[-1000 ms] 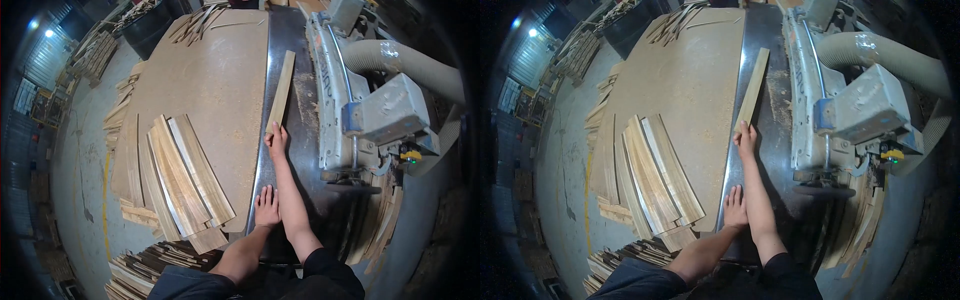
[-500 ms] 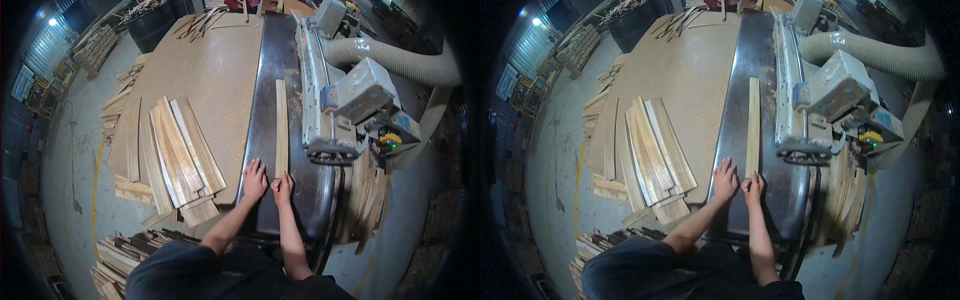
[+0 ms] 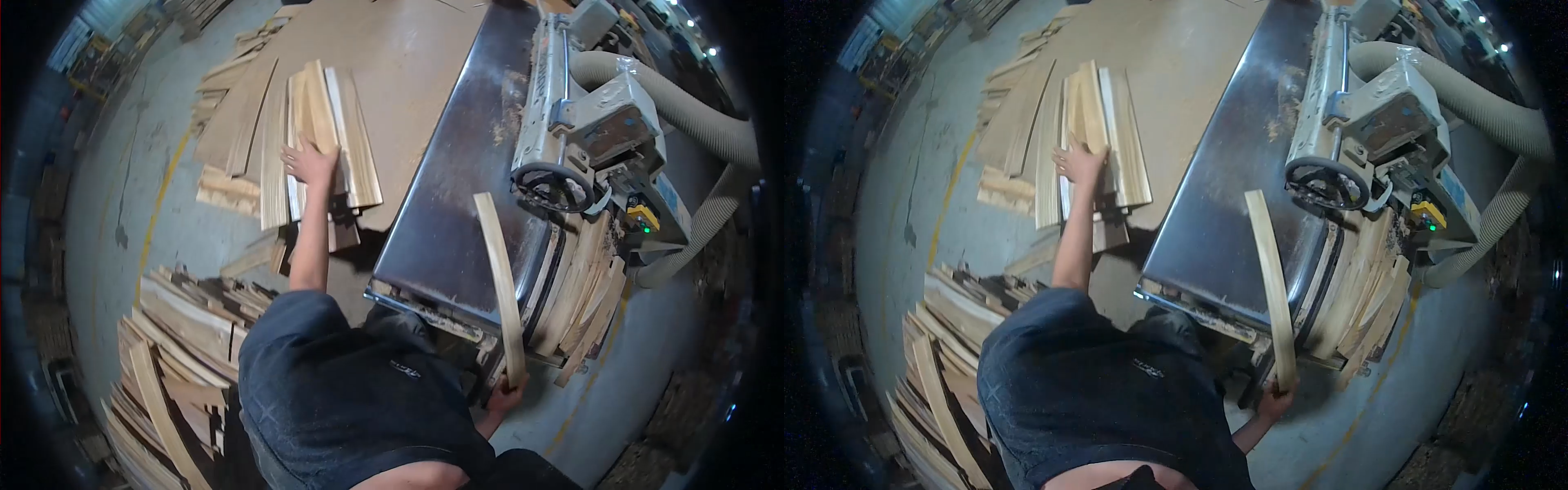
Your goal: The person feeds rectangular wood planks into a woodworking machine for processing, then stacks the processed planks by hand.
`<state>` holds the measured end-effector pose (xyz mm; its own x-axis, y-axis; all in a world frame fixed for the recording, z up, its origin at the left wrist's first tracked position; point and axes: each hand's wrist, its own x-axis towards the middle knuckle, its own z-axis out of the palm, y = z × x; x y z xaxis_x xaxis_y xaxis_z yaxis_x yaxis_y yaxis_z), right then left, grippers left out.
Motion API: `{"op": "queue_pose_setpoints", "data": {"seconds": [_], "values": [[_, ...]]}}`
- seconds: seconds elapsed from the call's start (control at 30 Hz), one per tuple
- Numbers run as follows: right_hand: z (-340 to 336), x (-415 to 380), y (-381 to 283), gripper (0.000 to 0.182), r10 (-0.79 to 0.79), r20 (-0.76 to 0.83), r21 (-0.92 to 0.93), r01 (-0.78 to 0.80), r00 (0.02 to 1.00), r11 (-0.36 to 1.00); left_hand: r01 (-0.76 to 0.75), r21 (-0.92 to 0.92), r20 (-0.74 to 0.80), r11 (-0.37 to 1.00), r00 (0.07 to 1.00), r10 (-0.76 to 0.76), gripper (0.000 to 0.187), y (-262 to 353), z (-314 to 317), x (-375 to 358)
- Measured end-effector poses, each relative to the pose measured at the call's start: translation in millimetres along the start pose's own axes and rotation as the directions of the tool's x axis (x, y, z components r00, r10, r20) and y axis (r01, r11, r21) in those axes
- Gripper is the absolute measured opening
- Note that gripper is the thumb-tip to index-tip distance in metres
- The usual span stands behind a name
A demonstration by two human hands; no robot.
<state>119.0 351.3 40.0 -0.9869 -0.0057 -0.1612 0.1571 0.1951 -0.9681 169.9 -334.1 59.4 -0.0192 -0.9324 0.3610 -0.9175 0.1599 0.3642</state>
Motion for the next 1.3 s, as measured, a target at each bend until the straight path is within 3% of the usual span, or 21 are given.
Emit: {"op": "queue_pose_setpoints", "data": {"seconds": [0.03, 0.1, 0.17, 0.3, 0.37, 0.47, 0.53, 0.6, 0.63, 0.67, 0.73, 0.8, 0.87, 0.9, 0.93, 1.03, 1.07, 1.13, 1.2, 1.27, 1.3], "values": [[-17.4, -4.4, -9.4, 0.038, 0.404, 0.028, 0.519, -0.358, 0.915, 0.776, 0.126, 0.054, 0.086, 0.990, 0.988, -0.131, 0.075, -13.3, 10.6, 5.9], [-39.6, -15.5, -4.2, 0.037, 0.402, -0.036, 0.593, -0.304, 0.915, 0.745, 0.248, 0.110, 0.159, 0.963, 0.951, -0.263, 0.079, -30.1, 37.6, -2.7], [-48.5, -26.6, 0.6, 0.036, 0.414, -0.102, 0.667, -0.246, 0.905, 0.703, -0.051, -0.054, 0.032, 0.997, 0.998, 0.053, 0.081, -45.9, 60.9, -22.8], [-56.1, -42.9, 4.6, 0.045, 0.241, -0.006, 0.513, -0.204, 0.970, 0.834, -0.242, -0.109, 0.100, 0.964, 0.962, 0.253, 0.066, -34.7, 47.8, -71.9], [-51.8, -34.9, 5.8, 0.048, 0.314, 0.189, 0.099, -0.336, 0.931, 0.937, -0.308, -0.093, 0.146, 0.947, 0.937, 0.319, 0.070, -17.9, 17.3, -100.4], [-44.9, -32.9, 34.0, 0.032, 0.262, 0.131, 0.122, -0.278, 0.956, 0.953, -0.252, -0.183, 0.262, 0.950, 0.919, 0.294, 0.061, -7.3, 7.9, -145.2], [-49.3, -34.0, 42.6, 0.036, 0.332, 0.121, 0.074, -0.342, 0.935, 0.937, -0.290, -0.306, 0.045, 0.907, 0.947, 0.319, 0.052, -15.2, 13.4, -183.9], [-44.6, -32.5, 29.4, 0.037, -0.099, 0.210, -0.190, 0.139, 0.973, 0.972, -0.212, -0.698, 0.081, 0.684, 0.925, 0.370, 0.056, -12.0, -24.0, -222.5], [-39.0, -38.4, 8.8, 0.039, -0.006, 0.143, -0.200, 0.035, 0.990, 0.979, -0.025, -0.783, 0.227, 0.622, 0.919, 0.323, 0.064, -16.8, -25.3, -250.2], [-38.3, -41.8, 10.9, 0.039, -0.006, 0.110, -0.184, 0.026, 0.994, 0.983, 0.179, -0.816, 0.387, 0.550, 0.875, 0.289, 0.074, -23.6, -25.4, -280.9], [-45.6, -47.6, 18.4, 0.046, -0.267, 0.143, -0.547, 0.300, 0.953, 0.781, 0.384, -0.652, 0.697, 0.654, 0.644, 0.316, 0.089, -13.3, -97.8, -321.5], [-52.4, -53.4, 22.0, 0.045, -0.237, 0.153, -0.530, 0.282, 0.959, 0.800, 0.443, -0.757, 0.644, 0.481, 0.630, 0.433, 0.092, -33.0, -65.9, -381.5], [-64.7, -57.0, 35.8, 0.047, -0.327, 0.354, -0.492, 0.472, 0.876, 0.732, 0.672, -0.484, 0.866, 0.560, 0.275, 0.418, 0.089, -2.9, -129.8, -397.8], [-69.1, -57.6, 39.1, 0.049, -0.284, 0.408, -0.526, 0.477, 0.868, 0.704, 0.574, -0.640, 0.756, 0.511, 0.350, 0.554, 0.089, -15.6, -99.2, -421.0], [-66.3, -59.1, 31.7, 0.049, -0.282, 0.399, -0.529, 0.470, 0.872, 0.706, 0.531, -0.676, 0.719, 0.510, 0.324, 0.615, 0.093, -17.4, -86.7, -434.1], [-41.0, -66.3, -9.8, 0.040, -0.409, 0.336, -0.476, 0.528, 0.848, 0.704, 0.330, -0.582, 0.800, 0.743, 0.069, 0.596, 0.097, 8.1, -94.8, -444.2], [-33.2, -58.6, -8.3, 0.037, -0.538, 0.368, -0.425, 0.652, 0.759, 0.629, 0.206, -0.760, 0.647, 0.616, 0.150, 0.747, 0.095, 4.8, -69.4, -460.8], [-7.8, -50.8, -35.9, 0.030, -0.530, 0.478, -0.330, 0.702, 0.701, 0.632, -0.019, -0.707, 0.706, 0.707, 0.028, 0.707, 0.091, 40.2, -90.4, -457.6], [22.3, -36.1, -34.3, 0.038, -0.496, 0.569, -0.170, 0.684, 0.656, 0.709, -0.149, -0.798, 0.573, 0.584, 0.109, 0.812, 0.085, 58.0, -66.0, -472.7], [53.5, -28.1, -24.4, 0.048, -0.402, 0.566, -0.231, 0.607, 0.719, 0.760, -0.099, -0.840, 0.518, 0.533, 0.144, 0.843, 0.088, 80.5, -29.8, -482.0], [67.1, -26.4, -23.9, 0.054, -0.345, 0.544, -0.306, 0.564, 0.765, 0.767, -0.203, -0.754, 0.606, 0.625, 0.154, 0.781, 0.089, 94.4, -28.0, -478.4]]}}
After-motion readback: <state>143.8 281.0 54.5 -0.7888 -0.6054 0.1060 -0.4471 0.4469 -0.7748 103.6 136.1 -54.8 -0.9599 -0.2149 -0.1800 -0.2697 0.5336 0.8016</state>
